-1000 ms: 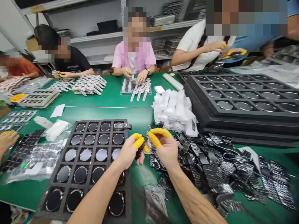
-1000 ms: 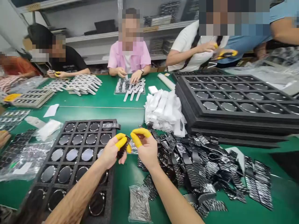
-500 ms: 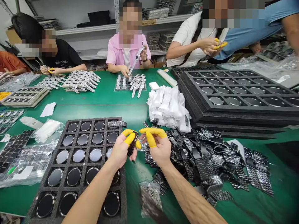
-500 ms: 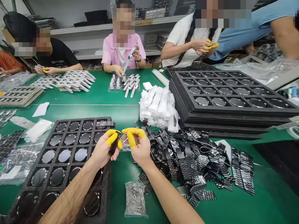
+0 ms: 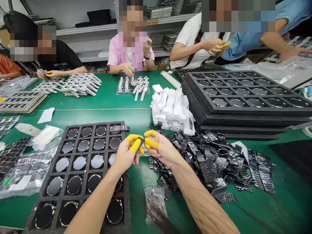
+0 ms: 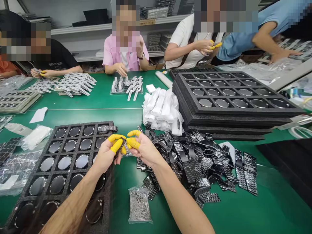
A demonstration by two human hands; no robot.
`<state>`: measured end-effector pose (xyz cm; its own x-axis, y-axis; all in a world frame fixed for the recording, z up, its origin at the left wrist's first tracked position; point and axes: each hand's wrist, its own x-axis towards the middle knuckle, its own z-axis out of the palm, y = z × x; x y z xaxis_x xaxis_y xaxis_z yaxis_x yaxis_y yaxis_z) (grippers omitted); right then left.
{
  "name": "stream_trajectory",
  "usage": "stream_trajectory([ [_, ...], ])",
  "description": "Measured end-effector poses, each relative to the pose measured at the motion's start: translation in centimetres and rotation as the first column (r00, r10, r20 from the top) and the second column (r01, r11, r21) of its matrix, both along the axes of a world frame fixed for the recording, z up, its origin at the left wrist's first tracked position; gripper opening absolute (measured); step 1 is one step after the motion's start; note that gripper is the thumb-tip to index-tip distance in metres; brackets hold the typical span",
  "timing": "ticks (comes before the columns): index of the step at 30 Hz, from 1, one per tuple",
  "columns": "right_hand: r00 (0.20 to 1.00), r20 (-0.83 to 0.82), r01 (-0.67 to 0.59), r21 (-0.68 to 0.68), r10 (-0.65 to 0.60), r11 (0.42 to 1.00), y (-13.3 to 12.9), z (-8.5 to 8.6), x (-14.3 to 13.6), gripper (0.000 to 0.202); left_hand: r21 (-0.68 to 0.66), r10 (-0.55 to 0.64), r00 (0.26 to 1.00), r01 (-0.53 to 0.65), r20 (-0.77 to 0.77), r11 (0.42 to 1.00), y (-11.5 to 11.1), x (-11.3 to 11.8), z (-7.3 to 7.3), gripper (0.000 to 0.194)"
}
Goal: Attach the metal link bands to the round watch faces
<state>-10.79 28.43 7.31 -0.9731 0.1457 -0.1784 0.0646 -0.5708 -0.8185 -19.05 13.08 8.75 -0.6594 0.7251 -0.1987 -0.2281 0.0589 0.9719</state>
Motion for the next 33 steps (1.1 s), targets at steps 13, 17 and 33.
stream_trajectory([
  [13,1.0,-0.019,-0.02,-0.031,0.02,0.999,0.3,0.0,-0.1,0.059,-0.009,0.008,1.0,-0.009,-0.027,1.0,0.2,-0.1,-0.3,0.051],
  [17,0.999,-0.002,0.048,-0.005,-0.048,0.999,-0.5,-0.2,-0.4,0.059,-0.015,0.009,1.0,-0.009,0.014,1.0,0.5,0.3,-0.4,0.05],
  [33,0.844,-0.508,0.189,0.583,0.172,0.79,0.6,-0.4,0.6,0.03,0.15,-0.357,0.869,0.325,0.343,0.934,-0.6,-0.4,1.5,0.088],
])
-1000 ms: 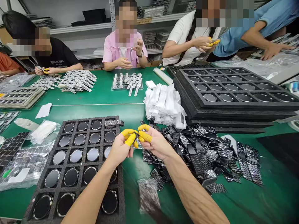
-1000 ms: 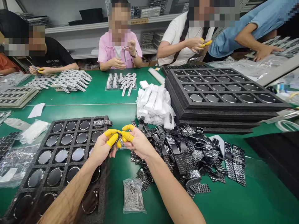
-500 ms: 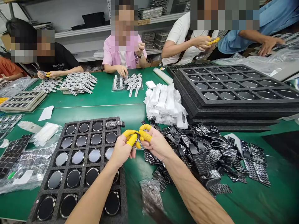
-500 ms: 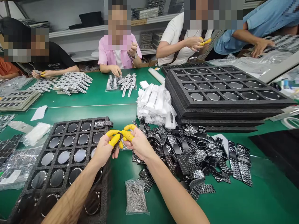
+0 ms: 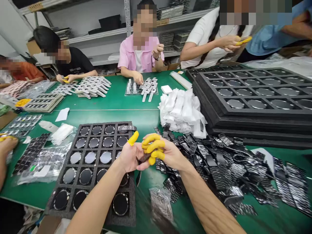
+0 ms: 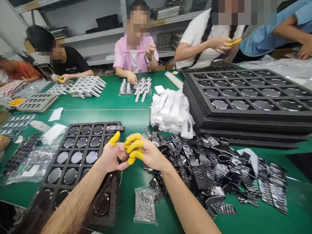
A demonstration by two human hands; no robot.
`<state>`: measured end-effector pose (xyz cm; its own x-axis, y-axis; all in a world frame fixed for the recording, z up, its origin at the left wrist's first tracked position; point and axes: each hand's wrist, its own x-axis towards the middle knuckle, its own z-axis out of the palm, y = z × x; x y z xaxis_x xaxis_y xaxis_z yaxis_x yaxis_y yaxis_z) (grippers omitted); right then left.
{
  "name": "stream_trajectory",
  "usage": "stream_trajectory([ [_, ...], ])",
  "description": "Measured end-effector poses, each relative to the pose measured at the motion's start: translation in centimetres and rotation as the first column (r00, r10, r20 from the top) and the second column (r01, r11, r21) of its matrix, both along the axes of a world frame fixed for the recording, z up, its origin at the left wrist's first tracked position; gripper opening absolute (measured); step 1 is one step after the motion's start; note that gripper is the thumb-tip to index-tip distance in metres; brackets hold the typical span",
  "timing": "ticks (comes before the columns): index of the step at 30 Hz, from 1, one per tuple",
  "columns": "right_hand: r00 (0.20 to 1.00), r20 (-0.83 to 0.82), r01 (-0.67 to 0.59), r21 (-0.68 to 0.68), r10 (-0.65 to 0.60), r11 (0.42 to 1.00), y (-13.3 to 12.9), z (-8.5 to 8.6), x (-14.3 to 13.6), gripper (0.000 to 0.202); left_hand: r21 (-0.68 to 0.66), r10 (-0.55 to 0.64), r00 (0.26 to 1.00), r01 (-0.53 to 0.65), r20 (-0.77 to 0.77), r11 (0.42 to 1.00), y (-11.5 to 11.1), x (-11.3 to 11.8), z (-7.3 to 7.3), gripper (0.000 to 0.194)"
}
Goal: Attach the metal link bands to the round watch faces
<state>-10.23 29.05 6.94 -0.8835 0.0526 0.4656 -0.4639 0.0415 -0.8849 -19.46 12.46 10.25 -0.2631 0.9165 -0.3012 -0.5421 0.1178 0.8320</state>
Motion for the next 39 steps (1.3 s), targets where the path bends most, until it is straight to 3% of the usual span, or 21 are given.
stream_trajectory([
  [1,0.999,-0.024,0.027,-0.044,-0.028,0.999,-0.1,0.2,0.1,0.03,-0.023,0.01,0.986,-0.014,-0.167,1.0,-0.3,-0.4,0.5,0.086],
  [2,0.997,-0.031,0.06,-0.097,-0.064,0.993,-0.2,0.3,0.2,0.029,-0.063,0.037,0.917,-0.068,-0.397,0.996,-0.8,-1.1,1.1,0.078],
  [3,0.996,-0.018,0.087,-0.148,-0.09,0.985,-0.2,0.5,0.4,0.028,-0.123,0.044,0.759,-0.163,-0.65,0.979,-1.3,-2.0,1.7,0.066],
  [4,0.995,0.008,0.1,-0.195,-0.101,0.976,-0.3,0.6,0.5,0.028,-0.203,-0.024,0.517,-0.293,-0.856,0.934,-2.0,-3.1,2.3,0.053],
  [5,0.995,0.034,0.1,-0.235,-0.095,0.967,-0.4,0.8,0.7,0.028,-0.274,-0.172,0.253,-0.451,-0.952,0.849,-2.7,-4.4,2.8,0.044],
  [6,0.995,0.056,0.089,-0.266,-0.077,0.96,-0.4,1.0,0.8,0.028,-0.344,-0.377,0.077,-0.603,-0.923,0.72,-3.4,-5.8,3.1,0.042],
  [7,0.996,0.073,0.073,-0.286,-0.055,0.955,-0.4,1.1,0.9,0.026,-0.403,-0.548,0.018,-0.7,-0.836,0.59,-4.0,-7.1,3.3,0.044],
  [8,0.996,0.087,0.057,-0.297,-0.033,0.953,-0.5,1.3,1.0,0.025,-0.442,-0.648,0.016,-0.745,-0.761,0.5,-4.5,-8.4,3.3,0.044],
  [9,0.995,0.098,0.046,-0.301,-0.017,0.952,-0.6,1.4,1.0,0.024,-0.49,-0.71,0.039,-0.75,-0.703,0.444,-4.9,-9.5,3.3,0.043],
  [10,0.994,0.11,0.04,-0.302,-0.007,0.952,-0.7,1.5,1.0,0.023,-0.534,-0.737,0.059,-0.728,-0.674,0.43,-5.2,-10.4,3.2,0.039],
  [14,0.986,0.164,0.07,-0.356,-0.011,0.932,-1.7,1.5,0.7,0.027,-0.612,-0.77,0.051,-0.642,-0.635,0.462,-5.2,-11.9,2.6,0.022],
  [18,0.981,0.195,0.116,-0.487,-0.021,0.865,-2.9,1.1,0.4,0.033,-0.54,-0.705,0.018,-0.657,-0.709,0.527,-5.2,-12.0,1.9,0.021],
  [21,0.979,0.205,0.115,-0.55,0.0,0.827,-3.6,0.8,0.2,0.036,-0.446,-0.583,0.044,-0.691,-0.812,0.568,-5.9,-12.6,1.6,0.019],
  [26,0.975,0.212,0.086,-0.621,0.062,0.779,-4.7,0.3,0.1,0.043,-0.304,-0.262,0.173,-0.714,-0.95,0.631,-6.2,-11.8,1.8,0.02],
  [29,0.961,0.264,0.106,-0.622,0.081,0.775,-5.2,0.1,-0.1,0.047,-0.151,0.112,0.361,-0.625,-0.926,0.766,-5.0,-9.4,1.4,0.026],
  [31,0.951,0.297,0.122,-0.616,0.085,0.779,-5.5,-0.1,-0.2,0.05,-0.016,0.373,0.513,-0.604,-0.773,0.797,-3.9,-7.8,0.8,0.034],
  [32,0.946,0.311,0.129,-0.614,0.089,0.778,-5.6,-0.2,-0.2,0.051,0.035,0.461,0.555,-0.612,-0.692,0.79,-3.5,-7.0,0.4,0.037],
  [35,0.932,0.346,0.141,-0.619,0.107,0.773,-6.0,-0.5,-0.5,0.052,0.133,0.585,0.625,-0.616,-0.517,0.776,-2.3,-5.1,-0.5,0.043],
  [37,0.924,0.364,0.144,-0.618,0.119,0.773,-6.2,-0.8,-0.6,0.051,0.16,0.578,0.709,-0.567,-0.405,0.808,-1.8,-4.1,-0.8,0.045],
  [39,0.918,0.375,0.142,-0.612,0.128,0.778,-6.5,-1.0,-0.7,0.05,0.153,0.514,0.76,-0.498,-0.398,0.854,-1.7,-3.2,-1.0,0.043],
])
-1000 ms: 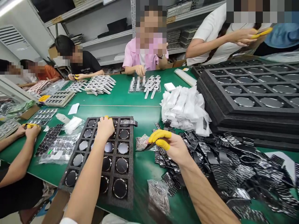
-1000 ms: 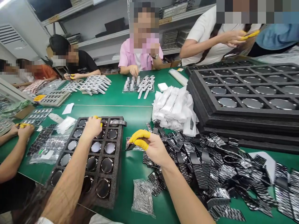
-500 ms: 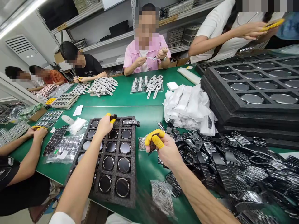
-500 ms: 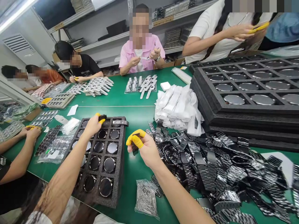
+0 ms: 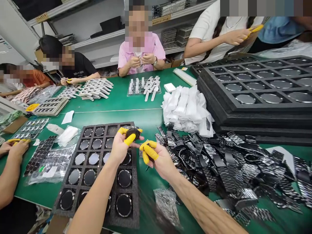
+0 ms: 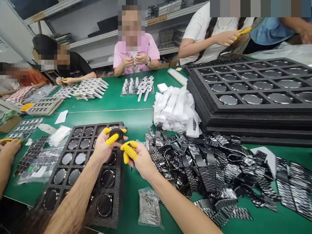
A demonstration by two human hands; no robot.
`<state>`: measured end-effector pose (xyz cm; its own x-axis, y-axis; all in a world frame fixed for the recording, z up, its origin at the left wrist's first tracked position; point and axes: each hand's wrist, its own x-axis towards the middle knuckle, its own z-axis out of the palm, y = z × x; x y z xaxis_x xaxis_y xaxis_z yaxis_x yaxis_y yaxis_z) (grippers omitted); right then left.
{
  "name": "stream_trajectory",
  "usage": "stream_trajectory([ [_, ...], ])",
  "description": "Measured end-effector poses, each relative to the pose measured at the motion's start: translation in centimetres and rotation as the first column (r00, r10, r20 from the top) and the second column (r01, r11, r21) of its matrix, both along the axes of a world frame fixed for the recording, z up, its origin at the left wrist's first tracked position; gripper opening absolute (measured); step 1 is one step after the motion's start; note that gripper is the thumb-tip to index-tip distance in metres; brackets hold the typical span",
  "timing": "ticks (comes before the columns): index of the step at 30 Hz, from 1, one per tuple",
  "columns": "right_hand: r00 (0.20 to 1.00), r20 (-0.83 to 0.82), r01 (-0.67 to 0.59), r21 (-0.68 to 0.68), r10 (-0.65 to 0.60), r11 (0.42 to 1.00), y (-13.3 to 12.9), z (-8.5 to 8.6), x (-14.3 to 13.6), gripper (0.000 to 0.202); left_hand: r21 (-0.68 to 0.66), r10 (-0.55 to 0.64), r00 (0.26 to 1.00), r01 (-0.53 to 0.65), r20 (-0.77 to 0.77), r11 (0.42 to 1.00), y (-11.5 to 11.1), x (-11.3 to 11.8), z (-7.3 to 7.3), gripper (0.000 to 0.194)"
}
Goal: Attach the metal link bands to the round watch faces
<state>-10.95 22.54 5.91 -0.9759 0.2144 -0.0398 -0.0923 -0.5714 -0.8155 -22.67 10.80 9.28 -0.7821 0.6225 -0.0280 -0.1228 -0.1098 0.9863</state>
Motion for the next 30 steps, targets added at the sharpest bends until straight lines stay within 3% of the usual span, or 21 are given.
stream_trajectory([
  [3,1.0,0.016,-0.017,0.015,0.017,1.0,-0.2,-0.2,-0.1,0.049,-0.14,-0.174,0.961,0.146,-0.214,0.979,-0.4,0.8,0.0,0.025],
  [5,0.999,0.018,-0.03,0.047,0.03,0.998,-0.1,-0.2,-0.1,0.049,-0.278,-0.319,0.857,0.217,-0.405,0.936,-1.0,0.8,0.0,0.023],
  [7,0.999,0.012,-0.049,0.09,0.048,0.995,0.0,-0.1,0.0,0.05,-0.388,-0.409,0.713,0.205,-0.57,0.899,-1.5,0.5,-0.1,0.027],
  [10,0.996,0.01,-0.084,0.117,0.084,0.99,0.3,0.1,0.1,0.048,-0.407,-0.406,0.529,0.12,-0.745,0.905,-2.0,0.0,-0.4,0.04],
  [13,0.994,0.009,-0.107,0.125,0.106,0.986,0.5,0.2,0.1,0.048,-0.394,-0.386,0.422,0.072,-0.82,0.916,-2.1,-0.2,-0.5,0.054],
  [16,0.996,0.007,-0.094,0.145,0.094,0.985,0.6,0.3,0.1,0.051,-0.406,-0.391,0.408,0.054,-0.825,0.912,-2.0,-0.1,-0.4,0.057],
  [22,0.999,0.02,-0.049,0.129,0.046,0.991,0.5,0.4,0.1,0.053,-0.395,-0.389,0.478,0.092,-0.788,0.914,-1.9,0.2,-0.6,0.062],
  [28,0.999,0.042,-0.019,-0.103,0.024,0.994,0.0,0.2,0.0,0.053,-0.402,-0.383,0.477,0.068,-0.791,0.913,-1.6,0.6,-0.6,0.064],
  [30,0.999,0.046,-0.003,-0.135,0.01,0.991,-0.2,0.2,0.0,0.053,-0.395,-0.401,0.482,0.121,-0.779,0.911,-1.7,0.6,-0.3,0.059],
])
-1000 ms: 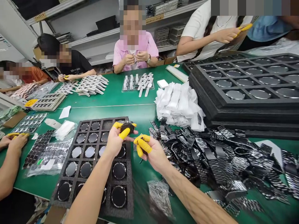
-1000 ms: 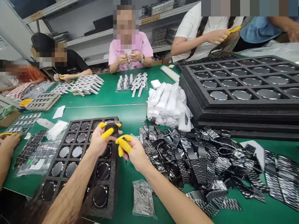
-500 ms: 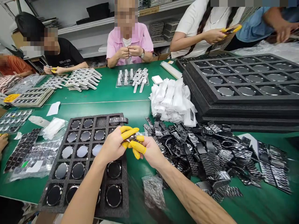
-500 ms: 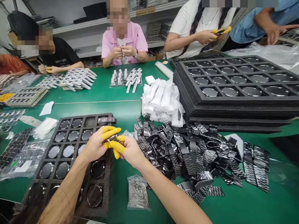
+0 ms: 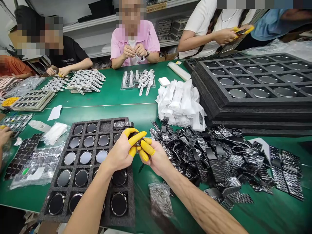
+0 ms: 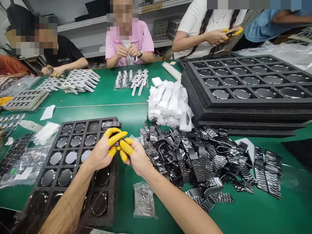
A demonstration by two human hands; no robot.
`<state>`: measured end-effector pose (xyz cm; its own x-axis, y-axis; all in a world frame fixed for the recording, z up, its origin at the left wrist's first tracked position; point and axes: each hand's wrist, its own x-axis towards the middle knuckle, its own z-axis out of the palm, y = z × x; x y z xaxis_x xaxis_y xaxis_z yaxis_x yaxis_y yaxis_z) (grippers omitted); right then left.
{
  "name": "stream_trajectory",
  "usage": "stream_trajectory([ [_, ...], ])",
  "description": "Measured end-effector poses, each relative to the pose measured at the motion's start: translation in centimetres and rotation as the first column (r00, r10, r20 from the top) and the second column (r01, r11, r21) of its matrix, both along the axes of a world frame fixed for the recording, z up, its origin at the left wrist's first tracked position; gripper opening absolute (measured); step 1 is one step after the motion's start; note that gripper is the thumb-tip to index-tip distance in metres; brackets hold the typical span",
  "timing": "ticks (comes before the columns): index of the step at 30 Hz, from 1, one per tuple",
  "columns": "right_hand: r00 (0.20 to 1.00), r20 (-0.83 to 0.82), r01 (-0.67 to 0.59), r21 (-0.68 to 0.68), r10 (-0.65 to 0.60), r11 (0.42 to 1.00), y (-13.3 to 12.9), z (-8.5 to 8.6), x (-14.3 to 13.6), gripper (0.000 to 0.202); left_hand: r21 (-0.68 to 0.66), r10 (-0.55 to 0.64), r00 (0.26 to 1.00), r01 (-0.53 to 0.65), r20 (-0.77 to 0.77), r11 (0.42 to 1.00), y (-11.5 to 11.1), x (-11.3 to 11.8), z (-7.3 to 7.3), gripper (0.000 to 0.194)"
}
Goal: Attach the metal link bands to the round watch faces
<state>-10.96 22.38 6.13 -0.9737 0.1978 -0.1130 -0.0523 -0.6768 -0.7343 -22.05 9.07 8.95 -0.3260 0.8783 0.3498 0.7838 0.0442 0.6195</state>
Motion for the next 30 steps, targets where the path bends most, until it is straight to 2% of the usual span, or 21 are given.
stream_trajectory([
  [3,1.0,-0.004,0.009,0.012,-0.009,1.0,0.0,0.0,0.0,0.052,0.042,-0.071,0.995,0.068,0.075,0.997,-0.1,0.2,0.3,0.05],
  [7,1.0,-0.001,0.01,0.025,-0.01,1.0,0.0,0.0,0.1,0.051,0.105,-0.031,0.996,0.022,0.085,0.994,0.5,0.6,0.2,0.039],
  [11,1.0,-0.008,0.011,0.06,-0.01,0.998,0.0,-0.1,0.2,0.051,0.158,-0.058,0.989,0.036,0.135,0.987,1.1,0.9,-0.1,0.034],
  [14,1.0,-0.016,0.01,0.086,-0.008,0.996,0.1,-0.1,0.3,0.05,0.166,-0.088,0.979,0.057,0.185,0.984,1.0,0.9,-0.2,0.034],
  [19,1.0,-0.002,0.011,0.096,-0.011,0.995,0.3,-0.1,0.3,0.05,0.156,-0.066,0.989,0.045,0.129,0.987,0.7,0.8,-0.4,0.038],
  [25,0.999,-0.036,-0.033,0.057,0.035,0.998,0.5,-0.1,0.3,0.051,0.177,-0.086,0.971,0.047,0.223,0.983,0.8,0.7,-0.4,0.037],
  [28,0.998,-0.035,-0.043,0.023,0.043,0.999,0.7,0.1,0.3,0.051,0.196,-0.052,0.968,0.003,0.244,0.981,0.8,0.9,-0.5,0.043],
  [30,0.998,-0.043,-0.043,0.015,0.043,0.999,0.7,0.1,0.4,0.053,0.208,0.017,0.953,-0.084,0.304,0.974,0.9,1.1,-0.6,0.042],
])
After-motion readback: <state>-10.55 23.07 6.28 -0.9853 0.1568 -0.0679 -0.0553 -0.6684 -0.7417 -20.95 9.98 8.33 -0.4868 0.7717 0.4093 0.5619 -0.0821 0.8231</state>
